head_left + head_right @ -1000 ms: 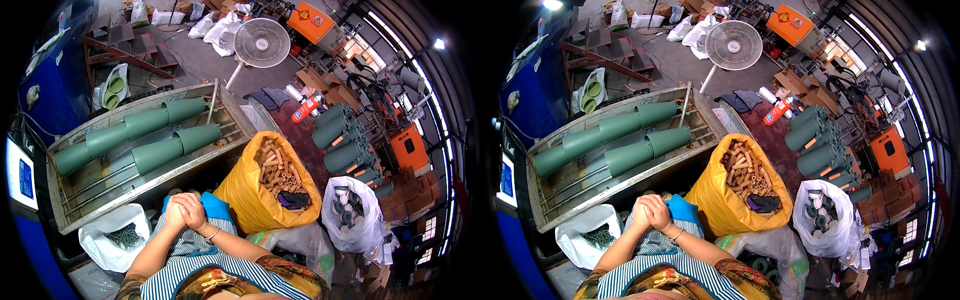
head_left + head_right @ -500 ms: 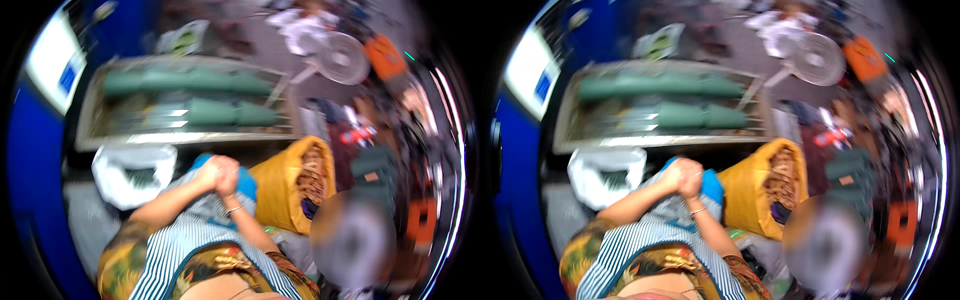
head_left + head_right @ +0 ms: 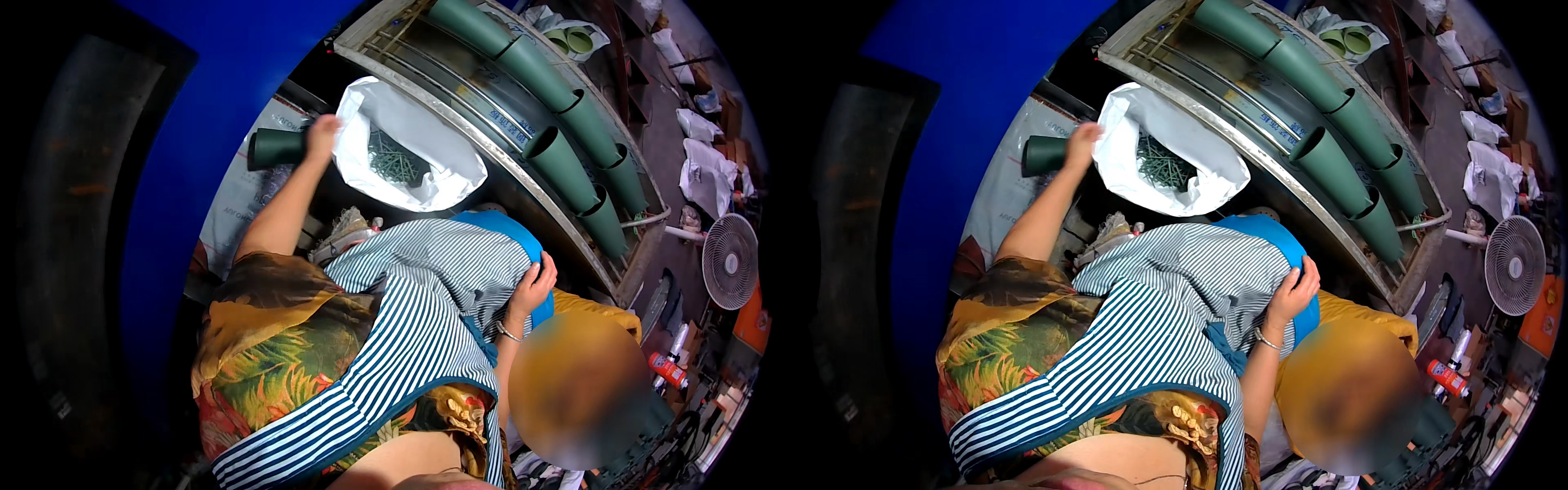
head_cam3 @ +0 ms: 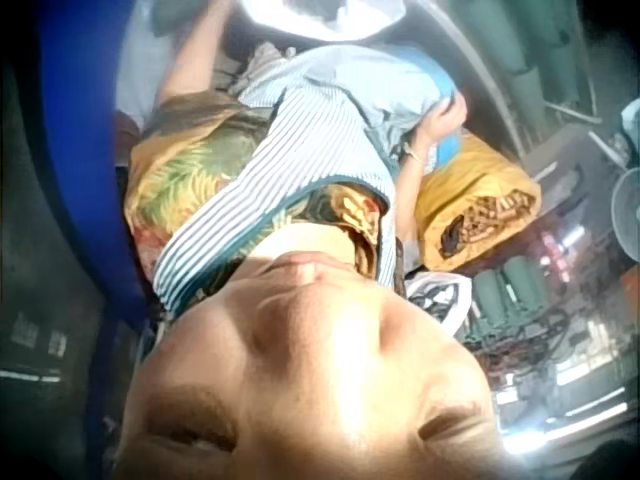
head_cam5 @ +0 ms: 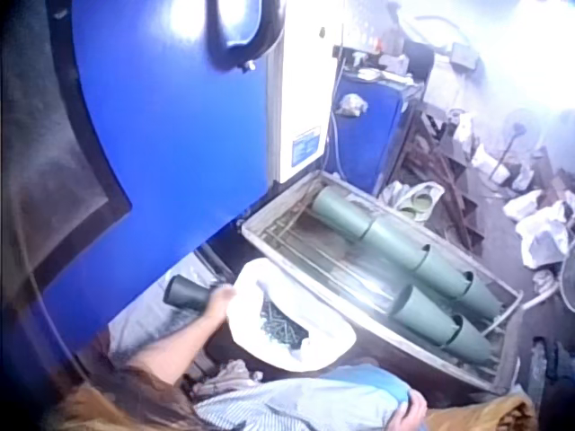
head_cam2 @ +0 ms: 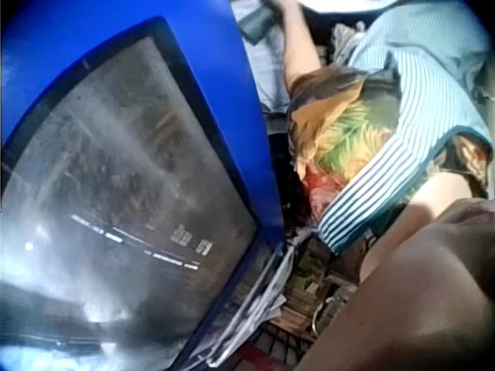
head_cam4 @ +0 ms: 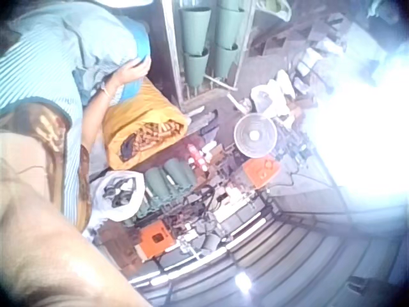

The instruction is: The person assembles green kettles by hand by picking up plastic kettle bodies from a bin, inserting wooden handles and purple components, and placing the assembled units on a rack.

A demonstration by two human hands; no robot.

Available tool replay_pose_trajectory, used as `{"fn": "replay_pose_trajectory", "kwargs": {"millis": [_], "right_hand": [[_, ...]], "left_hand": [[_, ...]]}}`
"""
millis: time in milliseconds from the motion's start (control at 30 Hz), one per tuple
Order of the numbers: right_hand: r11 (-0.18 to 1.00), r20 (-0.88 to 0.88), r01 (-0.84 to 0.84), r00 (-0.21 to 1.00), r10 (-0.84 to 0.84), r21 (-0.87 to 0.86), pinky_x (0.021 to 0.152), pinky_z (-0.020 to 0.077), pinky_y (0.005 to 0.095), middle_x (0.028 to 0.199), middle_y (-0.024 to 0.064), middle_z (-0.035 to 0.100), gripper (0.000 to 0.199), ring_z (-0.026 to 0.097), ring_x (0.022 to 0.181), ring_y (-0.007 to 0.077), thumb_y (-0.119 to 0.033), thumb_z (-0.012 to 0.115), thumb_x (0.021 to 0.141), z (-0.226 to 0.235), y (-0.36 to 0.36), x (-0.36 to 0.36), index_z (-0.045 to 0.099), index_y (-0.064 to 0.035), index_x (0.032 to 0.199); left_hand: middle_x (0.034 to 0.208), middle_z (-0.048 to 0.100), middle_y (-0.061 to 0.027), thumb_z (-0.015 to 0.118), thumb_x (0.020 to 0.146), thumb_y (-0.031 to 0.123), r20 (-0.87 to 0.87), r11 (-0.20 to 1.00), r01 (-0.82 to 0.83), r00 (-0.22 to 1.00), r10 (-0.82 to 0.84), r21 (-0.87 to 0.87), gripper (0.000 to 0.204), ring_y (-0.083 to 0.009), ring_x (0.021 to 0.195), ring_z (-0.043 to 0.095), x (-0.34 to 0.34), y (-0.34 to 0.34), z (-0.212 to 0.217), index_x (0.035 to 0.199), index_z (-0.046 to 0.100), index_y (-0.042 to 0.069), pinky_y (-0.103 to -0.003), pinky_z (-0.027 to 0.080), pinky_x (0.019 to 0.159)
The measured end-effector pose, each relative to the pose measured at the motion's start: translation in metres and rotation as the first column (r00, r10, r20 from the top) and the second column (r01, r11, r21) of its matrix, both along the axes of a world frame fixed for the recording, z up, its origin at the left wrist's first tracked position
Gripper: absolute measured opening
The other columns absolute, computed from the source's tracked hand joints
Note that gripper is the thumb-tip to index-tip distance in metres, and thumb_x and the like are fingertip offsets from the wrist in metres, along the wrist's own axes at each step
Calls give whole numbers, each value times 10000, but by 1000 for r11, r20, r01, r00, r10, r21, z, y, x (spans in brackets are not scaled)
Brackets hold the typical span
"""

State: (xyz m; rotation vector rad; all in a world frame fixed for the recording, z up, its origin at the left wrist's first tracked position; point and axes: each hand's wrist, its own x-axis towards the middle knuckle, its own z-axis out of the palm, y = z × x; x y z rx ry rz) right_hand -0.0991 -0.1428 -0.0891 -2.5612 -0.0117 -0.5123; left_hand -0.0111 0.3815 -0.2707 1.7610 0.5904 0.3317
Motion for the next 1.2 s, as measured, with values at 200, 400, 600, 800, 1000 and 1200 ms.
{"fn": "replay_pose_trajectory", "kwargs": {"millis": [200, 400, 600, 800, 1000, 1200], "right_hand": [[999, -14, 28, 1000, -28, -31, 1036, 389, 433, 1240, 172, 611, 302, 544, 1166, 344, -167, 481, 1002, -14, 0, 1, 606, 8, 1213], [983, -41, 115, 992, -122, -146, 1043, 387, 426, 1241, 177, 611, 310, 546, 1163, 351, -161, 461, 1004, -1, 6, -12, 598, 4, 1228], [980, -81, 157, 983, -168, -123, 1047, 377, 444, 1235, 185, 606, 322, 535, 1168, 364, -166, 443, 995, -8, 1, -13, 583, 6, 1229], [953, -93, 232, 963, -253, -194, 1042, 374, 445, 1217, 184, 608, 311, 533, 1161, 364, -163, 441, 990, 2, -1, -29, 588, -4, 1213], [984, -83, 9, 996, -24, -177, 1002, 416, 441, 1208, 162, 616, 276, 547, 1134, 360, -96, 572, 917, 27, 34, 25, 612, -21, 1180], [848, -215, -529, 826, 520, 21, 947, 448, 449, 1109, 121, 646, 265, 578, 1074, 333, -97, 687, 811, 51, 158, 56, 642, -39, 1065]], "left_hand": [[1226, 639, -193, 727, 779, 365, -615, 770, -155, 514, 598, 619, 338, -394, 1134, 611, -155, 194, -122, 1079, 726, 210, -458, 514, 923], [1389, 547, -208, 704, 813, 419, -706, 827, 2, 522, 479, 562, 584, -402, 1281, 513, -144, 209, -134, 1300, 600, 113, -479, 407, 1083], [1392, 524, -275, 708, 821, 461, -468, 769, -425, 618, 632, 478, 694, -420, 1306, 497, -148, 261, -172, 1351, 548, 42, -490, 420, 1070], [1216, 635, -204, 672, 872, 380, -695, 924, -210, 610, 380, 320, 510, -339, 1109, 608, -109, 159, -156, 1239, 598, 34, -423, 488, 962], [1198, 659, -157, 557, 966, 268, -87, 511, -801, 560, 824, -313, 382, -295, 1009, 653, -184, 217, -186, 1240, 609, 7, -453, 550, 886], [1225, 656, -144, 556, 981, 326, -211, 465, -789, 574, 791, -402, 421, -307, 1040, 661, -171, 211, -46, 1249, 606, 4, -459, 557, 897]]}}
